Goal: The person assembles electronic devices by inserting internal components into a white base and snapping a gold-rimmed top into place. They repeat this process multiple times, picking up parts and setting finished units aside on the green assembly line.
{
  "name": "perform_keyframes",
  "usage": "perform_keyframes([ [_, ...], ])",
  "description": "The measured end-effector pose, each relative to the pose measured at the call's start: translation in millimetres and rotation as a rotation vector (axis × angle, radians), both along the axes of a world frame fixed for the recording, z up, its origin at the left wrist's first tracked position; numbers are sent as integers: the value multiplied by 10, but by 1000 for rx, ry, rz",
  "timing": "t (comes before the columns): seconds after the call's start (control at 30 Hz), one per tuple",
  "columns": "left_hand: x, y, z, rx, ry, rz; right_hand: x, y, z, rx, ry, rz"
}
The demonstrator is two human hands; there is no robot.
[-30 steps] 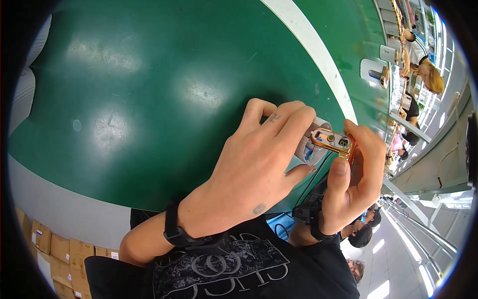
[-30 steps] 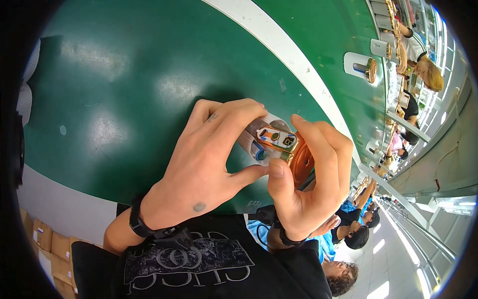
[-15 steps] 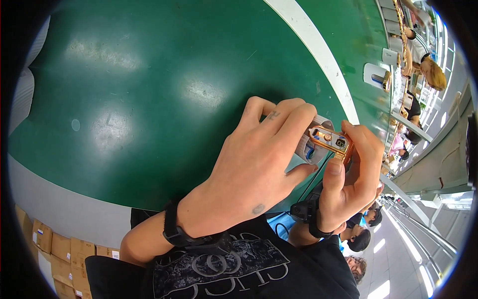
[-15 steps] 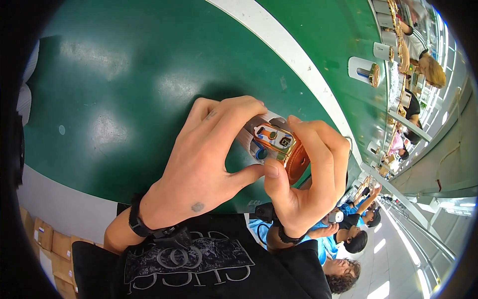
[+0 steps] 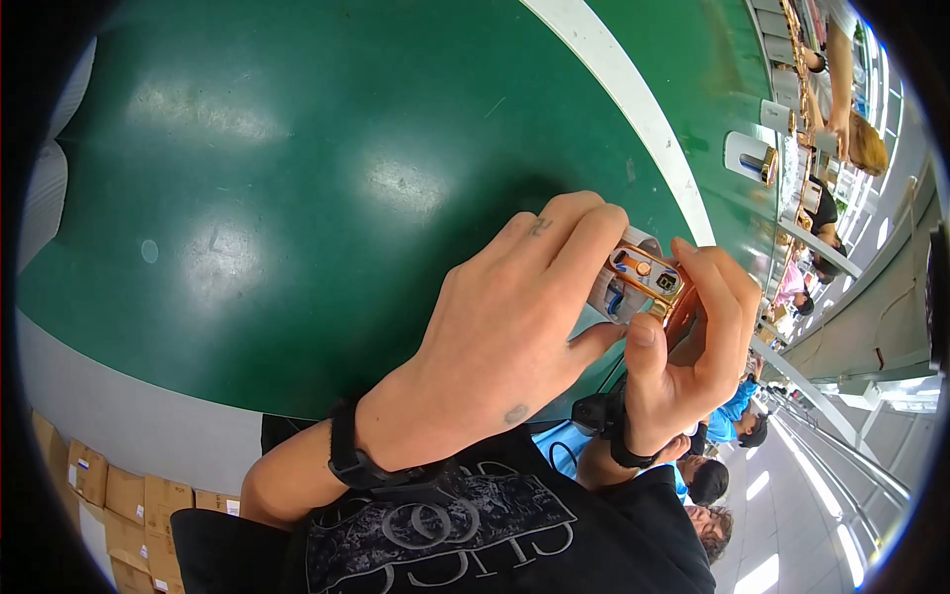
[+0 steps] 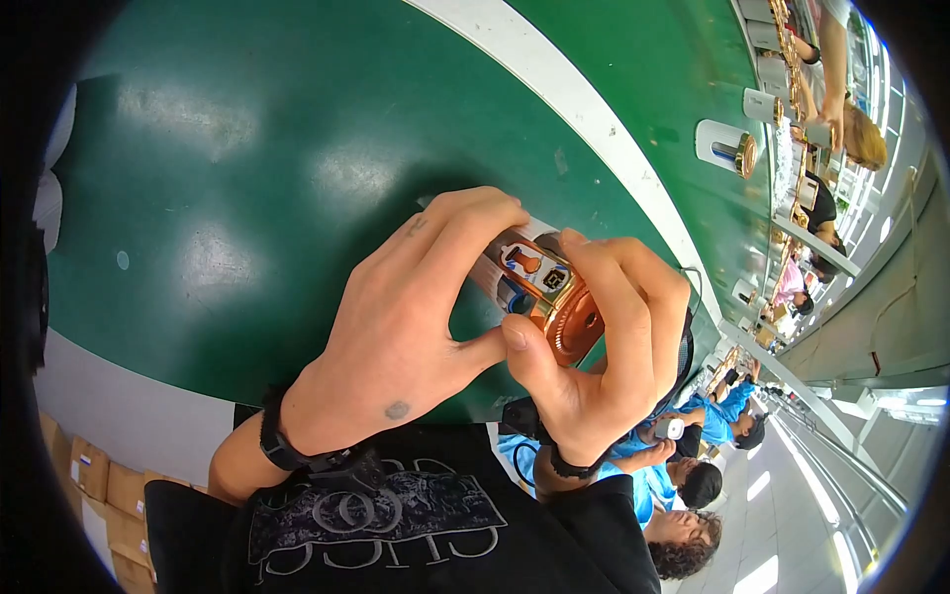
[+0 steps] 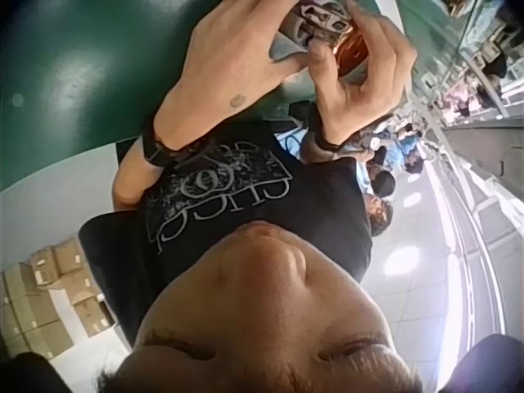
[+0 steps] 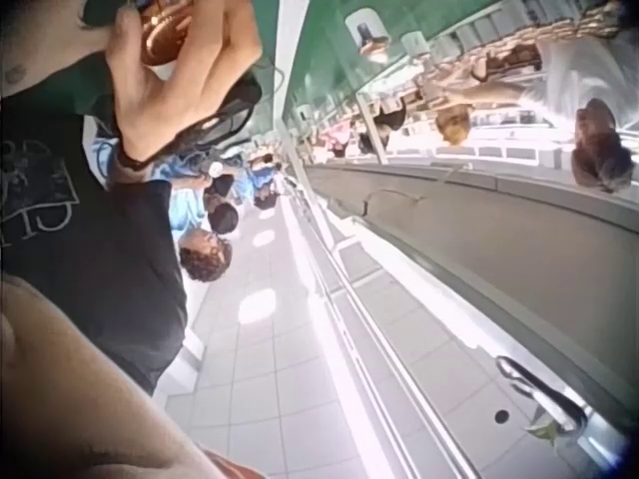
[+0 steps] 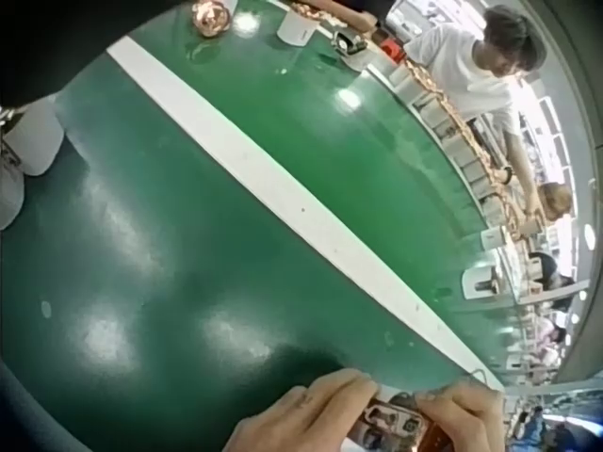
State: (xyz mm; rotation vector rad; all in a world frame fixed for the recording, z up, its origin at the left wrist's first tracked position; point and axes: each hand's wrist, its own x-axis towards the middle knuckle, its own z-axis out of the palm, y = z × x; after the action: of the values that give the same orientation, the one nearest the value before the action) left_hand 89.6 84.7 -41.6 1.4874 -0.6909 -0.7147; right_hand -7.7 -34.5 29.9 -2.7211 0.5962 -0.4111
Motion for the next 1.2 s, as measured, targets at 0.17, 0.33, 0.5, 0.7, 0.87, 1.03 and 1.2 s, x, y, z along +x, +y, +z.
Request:
perform_keyframes([
  [0.17,18,-8,-6,23,-25,0,5,5,-48,-16,-19,3],
  [0.33,49,13,20,88,44,-39,-27,-85,-157,-78,-63,125],
  [0.5,36,-15,6,75,34,-34,-84,-93,-271,-53,-193,122],
  [0.7,38,-42,7,82,42,-40,-99,-174,-271,7,-192,120],
  [0.87,52,-57,-5,70,33,-26,13,-116,-115,58,-77,65],
  [1.03,54,-32,-56,57,13,-16,72,-96,-137,34,110,107],
  [1.2,235,124,-153,-11,249,-178,103,-112,-202,156,242,102],
])
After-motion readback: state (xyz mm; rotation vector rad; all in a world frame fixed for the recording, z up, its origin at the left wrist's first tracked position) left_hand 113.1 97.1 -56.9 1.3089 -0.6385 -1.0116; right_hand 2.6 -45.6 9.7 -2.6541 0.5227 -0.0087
